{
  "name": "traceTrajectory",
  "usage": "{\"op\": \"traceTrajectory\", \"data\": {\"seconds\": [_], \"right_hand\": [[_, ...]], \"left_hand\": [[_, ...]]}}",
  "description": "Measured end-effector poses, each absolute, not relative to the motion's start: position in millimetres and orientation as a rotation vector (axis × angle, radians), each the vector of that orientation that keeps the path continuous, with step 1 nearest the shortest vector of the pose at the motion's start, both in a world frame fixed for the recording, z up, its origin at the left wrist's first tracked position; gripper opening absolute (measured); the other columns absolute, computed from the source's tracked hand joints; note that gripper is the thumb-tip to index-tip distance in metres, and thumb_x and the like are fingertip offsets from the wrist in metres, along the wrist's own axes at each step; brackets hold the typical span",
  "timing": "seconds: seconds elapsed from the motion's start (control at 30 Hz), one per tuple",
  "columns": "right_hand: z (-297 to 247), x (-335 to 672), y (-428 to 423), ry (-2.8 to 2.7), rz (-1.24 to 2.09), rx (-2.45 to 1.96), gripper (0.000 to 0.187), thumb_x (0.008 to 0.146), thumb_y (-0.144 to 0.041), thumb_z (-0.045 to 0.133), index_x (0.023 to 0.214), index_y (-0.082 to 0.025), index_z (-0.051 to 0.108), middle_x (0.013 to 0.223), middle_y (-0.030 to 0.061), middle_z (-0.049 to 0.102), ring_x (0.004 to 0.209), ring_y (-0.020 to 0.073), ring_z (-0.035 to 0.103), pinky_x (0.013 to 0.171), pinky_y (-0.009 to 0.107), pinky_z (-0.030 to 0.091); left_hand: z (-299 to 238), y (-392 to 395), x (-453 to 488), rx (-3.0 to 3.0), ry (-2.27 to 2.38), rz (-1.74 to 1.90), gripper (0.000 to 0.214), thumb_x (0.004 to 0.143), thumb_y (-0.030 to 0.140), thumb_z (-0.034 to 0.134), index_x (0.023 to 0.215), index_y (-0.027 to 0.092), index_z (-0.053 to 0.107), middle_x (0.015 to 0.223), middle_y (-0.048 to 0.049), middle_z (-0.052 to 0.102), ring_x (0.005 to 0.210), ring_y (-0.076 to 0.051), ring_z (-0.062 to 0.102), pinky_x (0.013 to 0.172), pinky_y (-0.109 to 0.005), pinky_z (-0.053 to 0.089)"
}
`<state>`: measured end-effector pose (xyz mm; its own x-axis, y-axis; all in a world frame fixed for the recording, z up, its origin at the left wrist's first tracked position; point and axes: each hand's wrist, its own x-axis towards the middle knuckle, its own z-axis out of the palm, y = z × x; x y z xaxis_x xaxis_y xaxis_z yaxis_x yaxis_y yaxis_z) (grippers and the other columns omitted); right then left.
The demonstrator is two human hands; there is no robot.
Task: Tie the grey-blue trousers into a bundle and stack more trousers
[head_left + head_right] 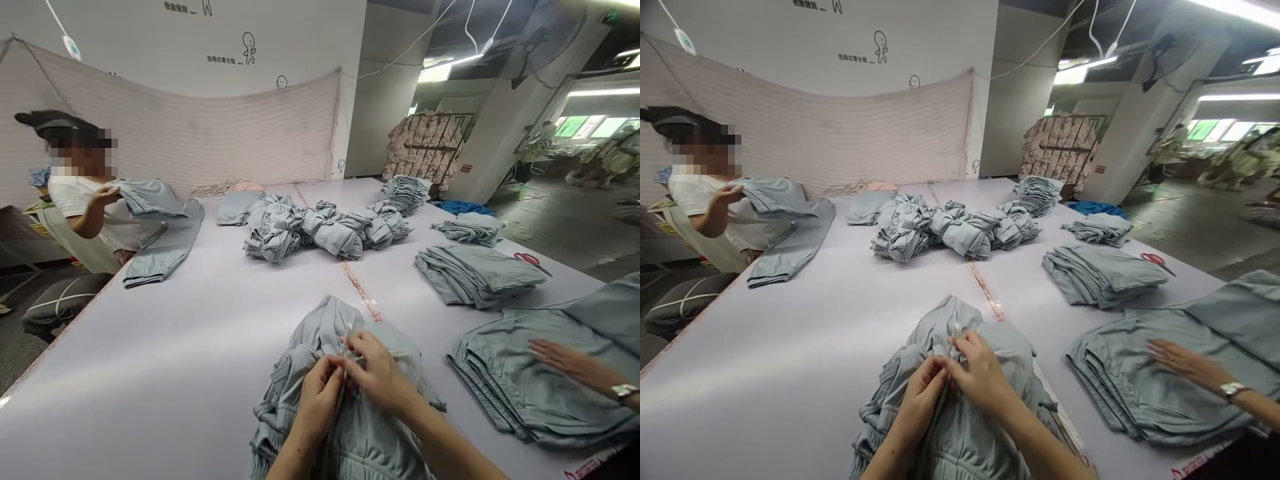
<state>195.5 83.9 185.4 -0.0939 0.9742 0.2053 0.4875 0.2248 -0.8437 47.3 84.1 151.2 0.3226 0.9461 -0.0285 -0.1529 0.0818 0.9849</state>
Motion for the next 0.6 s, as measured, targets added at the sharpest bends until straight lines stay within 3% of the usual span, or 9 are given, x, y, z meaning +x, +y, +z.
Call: {"op": "traceTrajectory", "data": {"seconds": [0.1,0.17,0.3,0.43,0.6], "right_hand": [[182,185,94,-1.332,1.222,-1.17,0.036,0.086,-0.051,0.053,0.071,-0.019,0.06,0.075,0.0022,0.055,0.073,0.0164,0.052,0.071,0.032,0.044],[182,187,94,-1.105,1.422,-1.042,0.039,0.084,-0.055,0.054,0.07,-0.019,0.061,0.071,0.0017,0.055,0.073,0.0161,0.052,0.072,0.031,0.043],[194,191,77,-0.963,1.4,-0.969,0.04,0.078,-0.048,0.063,0.052,-0.02,0.052,0.06,0.0014,0.05,0.078,0.0172,0.05,0.079,0.029,0.04],[207,184,49,-0.885,1.383,-0.952,0.043,0.079,-0.046,0.063,0.05,-0.022,0.042,0.052,-0.0028,0.038,0.058,0.013,0.038,0.06,0.027,0.035],[208,185,60,-0.888,1.408,-0.994,0.045,0.08,-0.05,0.06,0.052,-0.02,0.041,0.052,-0.0025,0.041,0.05,0.0098,0.033,0.046,0.025,0.026]], "left_hand": [[155,83,46,1.266,0.976,0.964,0.035,0.087,0.051,0.049,0.085,0.017,0.057,0.068,0.0003,0.059,0.066,-0.014,0.053,0.065,-0.026,0.04],[156,84,47,1.308,1.031,0.946,0.036,0.088,0.051,0.046,0.083,0.018,0.057,0.067,0.0003,0.06,0.066,-0.015,0.053,0.065,-0.027,0.039],[156,85,49,1.375,1.105,0.942,0.034,0.088,0.049,0.046,0.076,0.019,0.056,0.065,0.0016,0.057,0.064,-0.014,0.05,0.062,-0.026,0.036],[154,80,50,1.445,1.098,0.92,0.036,0.088,0.048,0.046,0.073,0.018,0.058,0.068,0.0002,0.057,0.067,-0.015,0.05,0.064,-0.027,0.035],[157,79,49,1.499,1.056,0.856,0.038,0.089,0.049,0.043,0.075,0.018,0.059,0.072,-0.0015,0.06,0.071,-0.016,0.053,0.068,-0.027,0.036]]}}
